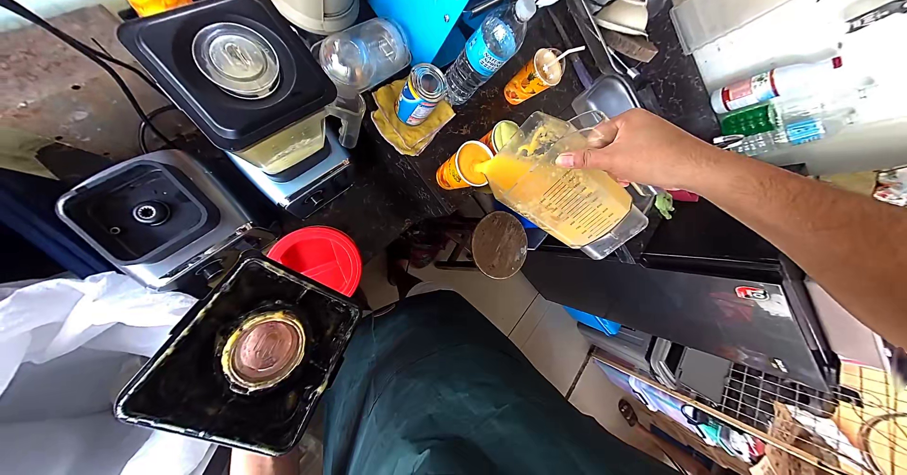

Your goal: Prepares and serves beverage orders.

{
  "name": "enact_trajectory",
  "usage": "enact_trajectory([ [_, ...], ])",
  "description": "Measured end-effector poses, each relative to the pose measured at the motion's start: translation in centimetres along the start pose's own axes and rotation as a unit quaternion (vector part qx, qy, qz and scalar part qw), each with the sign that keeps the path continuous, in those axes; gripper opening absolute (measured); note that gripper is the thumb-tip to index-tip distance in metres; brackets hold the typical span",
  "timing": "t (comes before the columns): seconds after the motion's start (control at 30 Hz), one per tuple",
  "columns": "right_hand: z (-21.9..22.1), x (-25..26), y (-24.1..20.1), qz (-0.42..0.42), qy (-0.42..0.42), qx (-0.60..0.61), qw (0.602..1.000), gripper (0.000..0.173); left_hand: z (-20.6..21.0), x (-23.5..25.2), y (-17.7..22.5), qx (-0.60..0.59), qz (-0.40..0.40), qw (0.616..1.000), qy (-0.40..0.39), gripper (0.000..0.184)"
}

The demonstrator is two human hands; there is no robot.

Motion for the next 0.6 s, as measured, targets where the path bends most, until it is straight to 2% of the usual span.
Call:
enact_trajectory([
  [0.07, -0.1, 0.1, 0.0, -0.002, 0.001, 0.003, 1.000, 0.051, 0.3, 0.3, -0.1, -0.079, -0.001, 0.997, 0.002, 0.014],
  [0.1, -0.1, 0.1, 0.1, -0.001, 0.001, 0.007, 1.000, 0.051, 0.3, 0.3, -0.1, -0.079, 0.001, 0.997, -0.002, 0.013],
  [0.23, -0.3, 0.0, -0.1, -0.002, 0.009, 0.003, 1.000, 0.051, 0.0, 0.0, 0.2, 0.015, 0.002, 1.000, -0.008, 0.029],
  [0.37, -0.3, 0.0, -0.4, 0.000, 0.013, 0.003, 1.000, 0.051, 0.2, 0.3, 0.1, -0.103, -0.008, 0.995, -0.001, 0.017],
  [0.43, -0.2, 0.0, -0.3, 0.003, 0.015, 0.010, 1.000, 0.051, -0.3, 0.1, 0.4, -0.023, 0.013, 0.999, -0.027, 0.021],
  [0.5, -0.1, 0.0, -0.2, 0.008, 0.014, 0.015, 1.000, 0.051, -0.6, -0.1, 0.7, 0.065, 0.026, 0.997, -0.042, 0.032],
  [0.6, 0.5, -0.1, 0.6, 0.008, 0.017, 0.031, 0.999, 0.052, -0.4, 0.1, 1.0, 0.050, 0.021, 0.998, -0.039, 0.019],
])
Point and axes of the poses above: each hand's wrist, its own x-axis towards the middle knuckle, its own z-axis out of the palm, y = z × x, the point moved 1 cm from there along x, towards the middle knuckle, and after that the axes turned 7 degrees about z, right-handed, at the moved point
